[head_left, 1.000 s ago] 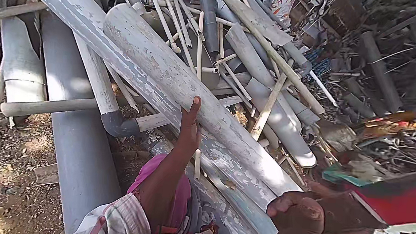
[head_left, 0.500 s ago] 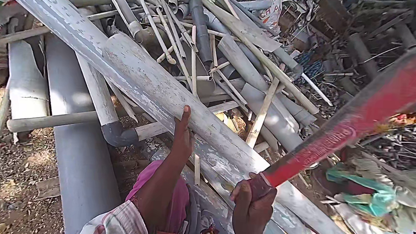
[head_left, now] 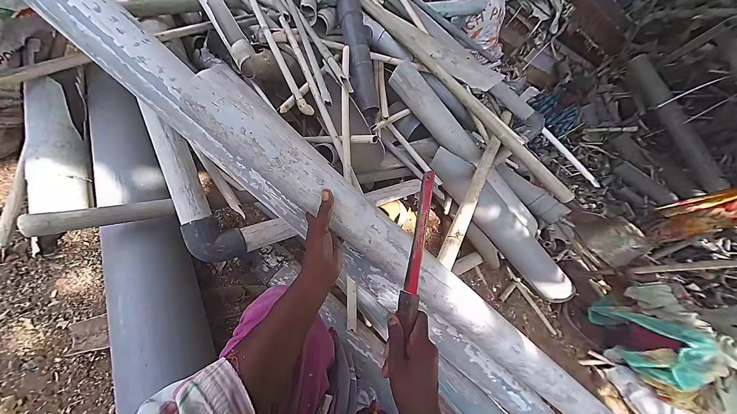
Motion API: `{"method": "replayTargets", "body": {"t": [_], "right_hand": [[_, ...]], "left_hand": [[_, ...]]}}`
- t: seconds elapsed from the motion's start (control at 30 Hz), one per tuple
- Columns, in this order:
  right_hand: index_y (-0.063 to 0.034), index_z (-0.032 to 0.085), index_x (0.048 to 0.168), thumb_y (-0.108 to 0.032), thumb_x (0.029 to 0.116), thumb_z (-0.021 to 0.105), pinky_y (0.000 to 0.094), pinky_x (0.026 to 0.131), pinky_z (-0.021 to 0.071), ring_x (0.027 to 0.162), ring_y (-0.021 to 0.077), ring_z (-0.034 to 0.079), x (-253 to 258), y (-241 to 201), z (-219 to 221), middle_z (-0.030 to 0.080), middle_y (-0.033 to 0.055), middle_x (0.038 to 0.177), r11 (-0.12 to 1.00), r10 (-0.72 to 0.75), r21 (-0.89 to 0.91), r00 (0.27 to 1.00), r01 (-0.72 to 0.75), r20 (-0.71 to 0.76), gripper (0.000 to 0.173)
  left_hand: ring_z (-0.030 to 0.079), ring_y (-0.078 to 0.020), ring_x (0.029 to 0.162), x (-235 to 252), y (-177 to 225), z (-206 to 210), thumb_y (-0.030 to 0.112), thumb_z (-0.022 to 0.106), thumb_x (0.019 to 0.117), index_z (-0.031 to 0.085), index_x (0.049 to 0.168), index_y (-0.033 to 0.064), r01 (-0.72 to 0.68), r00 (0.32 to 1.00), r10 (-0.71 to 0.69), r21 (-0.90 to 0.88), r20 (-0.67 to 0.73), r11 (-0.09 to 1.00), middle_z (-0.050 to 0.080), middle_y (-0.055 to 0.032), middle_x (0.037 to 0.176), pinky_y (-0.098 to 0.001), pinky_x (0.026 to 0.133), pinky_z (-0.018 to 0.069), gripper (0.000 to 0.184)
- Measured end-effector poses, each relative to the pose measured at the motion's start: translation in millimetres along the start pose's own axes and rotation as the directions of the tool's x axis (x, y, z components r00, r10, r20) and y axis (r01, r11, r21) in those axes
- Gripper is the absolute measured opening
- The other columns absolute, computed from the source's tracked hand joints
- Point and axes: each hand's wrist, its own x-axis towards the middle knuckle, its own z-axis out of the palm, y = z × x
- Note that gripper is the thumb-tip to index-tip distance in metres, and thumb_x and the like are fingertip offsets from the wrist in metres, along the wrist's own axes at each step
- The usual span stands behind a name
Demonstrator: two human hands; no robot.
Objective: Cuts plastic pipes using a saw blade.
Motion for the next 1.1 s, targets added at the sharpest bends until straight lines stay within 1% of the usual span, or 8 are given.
{"method": "replayTargets", "body": {"t": [0.1,0.2,0.37,0.6,0.67,0.9,1.0,1.1], "right_hand": [[0.0092,0.052,0.113,-0.029,0.1054,0.048,0.0185,0.043,0.0478,0.045,-0.0009,0.051,0.4,-8.1,-10.2,0.049,-0.0063,0.058,0.963,-0.215,0.116,0.952,0.244,-0.217,0.039],[0.0103,0.051,0.114,-0.029,0.1061,0.048,0.0167,0.045,0.0476,0.047,-0.0027,0.051,8.9,-20.7,-15.7,0.05,-0.0067,0.06,0.914,-0.308,0.194,0.921,0.356,-0.241,0.04],[0.002,0.053,0.112,-0.025,0.109,0.047,0.0224,0.045,0.0447,0.044,0.0035,0.046,16.5,-3.8,13.1,0.046,-0.0037,0.059,0.972,-0.003,0.233,0.997,-0.016,0.08,0.028],[-0.0004,0.044,0.102,-0.017,0.1137,0.029,0.0199,0.031,0.0403,0.031,0.003,0.041,5.4,61.6,-24.7,0.038,-0.0058,0.046,0.743,0.497,0.562,0.862,-0.364,-0.098,0.025],[-0.0006,0.043,0.101,-0.016,0.1136,0.028,0.02,0.031,0.0418,0.031,0.0032,0.042,2.9,51.2,-19.3,0.039,-0.0054,0.047,0.722,0.493,0.592,0.866,-0.357,-0.079,0.025],[0.0033,0.048,0.122,-0.026,0.1113,0.042,0.0292,0.051,0.048,0.049,0.0115,0.049,23.3,-24.3,30.4,0.046,0.0019,0.066,0.955,0.099,0.242,0.955,-0.17,0.281,0.032],[0.0102,0.054,0.121,-0.025,0.1085,0.047,0.0433,0.061,0.0498,0.062,0.0246,0.058,13.2,15.8,18.7,0.056,0.0117,0.069,0.996,0.079,0.023,0.994,-0.081,0.077,0.038],[0.0148,0.053,0.117,-0.023,0.1082,0.046,0.0463,0.059,0.049,0.059,0.0286,0.059,-4.7,99.8,-5.1,0.056,0.0161,0.066,0.97,0.205,-0.082,0.951,-0.229,-0.232,0.039]], "left_hand": [[0.047,-0.0199,0.138,-1.0,-1.8,-4.7,0.041,0.051,0.1058,0.023,0.159,0.0194,-0.01,1.0,0.01,0.0,0.03,1.0,0.043,-0.0073,0.154,-0.0416,0.112,0.0431,0.064],[0.05,-0.0216,0.135,-0.4,-1.7,-0.6,0.043,0.049,0.1064,0.025,0.158,0.0187,-0.02,0.999,0.02,-0.029,0.027,0.999,0.048,-0.0085,0.15,-0.0448,0.109,0.0452,0.062],[0.05,-0.0217,0.135,-3.6,-0.5,0.3,0.043,0.047,0.107,0.028,0.157,0.0178,-0.017,1.0,0.018,-0.035,0.011,0.999,0.048,-0.008,0.149,-0.0452,0.109,0.0452,0.059],[0.045,-0.0223,0.14,-0.6,-3.2,-4.0,0.048,0.048,0.1056,0.017,0.161,0.0172,-0.022,1.0,0.023,0.076,-0.013,0.997,0.04,-0.0098,0.157,-0.0433,0.112,0.0434,0.071],[0.045,-0.0216,0.141,-1.4,-4.8,-3.7,0.048,0.048,0.1056,0.017,0.161,0.0172,-0.017,1.0,0.019,0.084,-0.019,0.996,0.039,-0.0099,0.157,-0.0431,0.112,0.0429,0.07],[0.049,-0.0218,0.135,-0.1,-4.5,-1.0,0.044,0.045,0.1072,0.025,0.157,0.0138,-0.041,0.996,0.05,0.121,-0.078,0.992,0.044,-0.0121,0.152,-0.0415,0.107,0.0458,0.062],[0.049,-0.0227,0.135,-1.2,-1.9,-2.4,0.045,0.042,0.108,0.027,0.156,0.0156,-0.012,0.995,0.026,0.145,-0.097,0.989,0.044,-0.0119,0.151,-0.0438,0.106,0.0457,0.058],[0.047,-0.0257,0.138,2.3,-1.1,-2.9,0.047,0.039,0.1083,0.022,0.159,0.015,0.027,0.994,-0.01,0.169,-0.105,0.985,0.04,-0.0136,0.155,-0.0468,0.108,0.0442,0.062]]}}
